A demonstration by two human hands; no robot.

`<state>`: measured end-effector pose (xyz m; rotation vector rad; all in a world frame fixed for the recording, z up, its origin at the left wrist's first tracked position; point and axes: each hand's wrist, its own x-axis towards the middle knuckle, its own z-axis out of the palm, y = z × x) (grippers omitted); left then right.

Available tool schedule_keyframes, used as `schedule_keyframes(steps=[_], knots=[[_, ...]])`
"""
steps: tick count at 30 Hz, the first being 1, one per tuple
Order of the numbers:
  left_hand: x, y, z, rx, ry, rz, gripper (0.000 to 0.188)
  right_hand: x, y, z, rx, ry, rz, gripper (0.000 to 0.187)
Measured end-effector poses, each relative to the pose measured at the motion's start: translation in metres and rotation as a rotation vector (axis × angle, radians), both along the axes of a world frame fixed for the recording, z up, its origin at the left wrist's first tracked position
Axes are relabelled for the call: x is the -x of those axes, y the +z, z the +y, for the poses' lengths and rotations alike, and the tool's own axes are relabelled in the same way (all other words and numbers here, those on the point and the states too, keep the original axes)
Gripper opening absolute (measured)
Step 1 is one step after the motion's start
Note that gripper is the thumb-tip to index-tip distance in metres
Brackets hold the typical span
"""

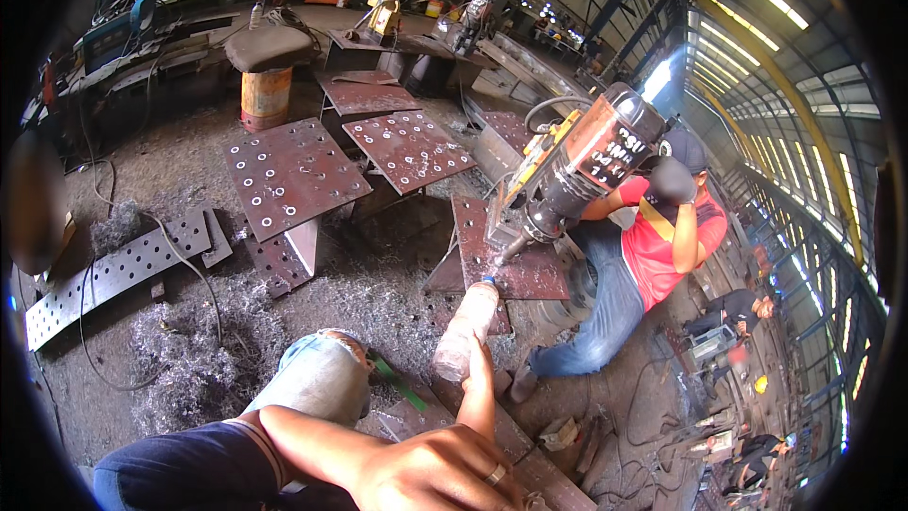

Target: The person sits on the floor and assists a coworker by holding a plastic bottle to apply liquid to a metal plate while the coworker drills holes. The person repeatedly pours liquid onto the drilling area and adjusts the bottle position as the coworker moves the drill.

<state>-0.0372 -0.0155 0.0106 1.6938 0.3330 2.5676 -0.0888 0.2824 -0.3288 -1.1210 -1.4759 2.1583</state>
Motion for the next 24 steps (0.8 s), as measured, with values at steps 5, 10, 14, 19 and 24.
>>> schedule_keyframes(steps=[5,10,14,19,24], knots=[[0.018,-0.002,-0.01,0.117,0.09,0.237,0.027,0.005,0.011,-0.016,-0.063,0.017,-0.032,0.068],[0.003,-0.002,0.003,-0.03,0.134,0.064,0.026,0.0,0.007,-0.008,-0.192,-0.056,-0.139,0.074],[-0.009,-0.021,0.003,0.003,0.078,-0.054,0.023,0.004,0.014,-0.021,-0.203,-0.032,-0.158,0.075],[0.015,-0.002,-0.009,0.074,0.113,0.197,0.017,0.0,0.009,-0.018,-0.181,-0.06,-0.137,0.07],[0.024,0.001,-0.018,0.169,0.087,0.314,0.012,-0.002,-0.002,-0.017,-0.215,-0.062,-0.045,0.061]])
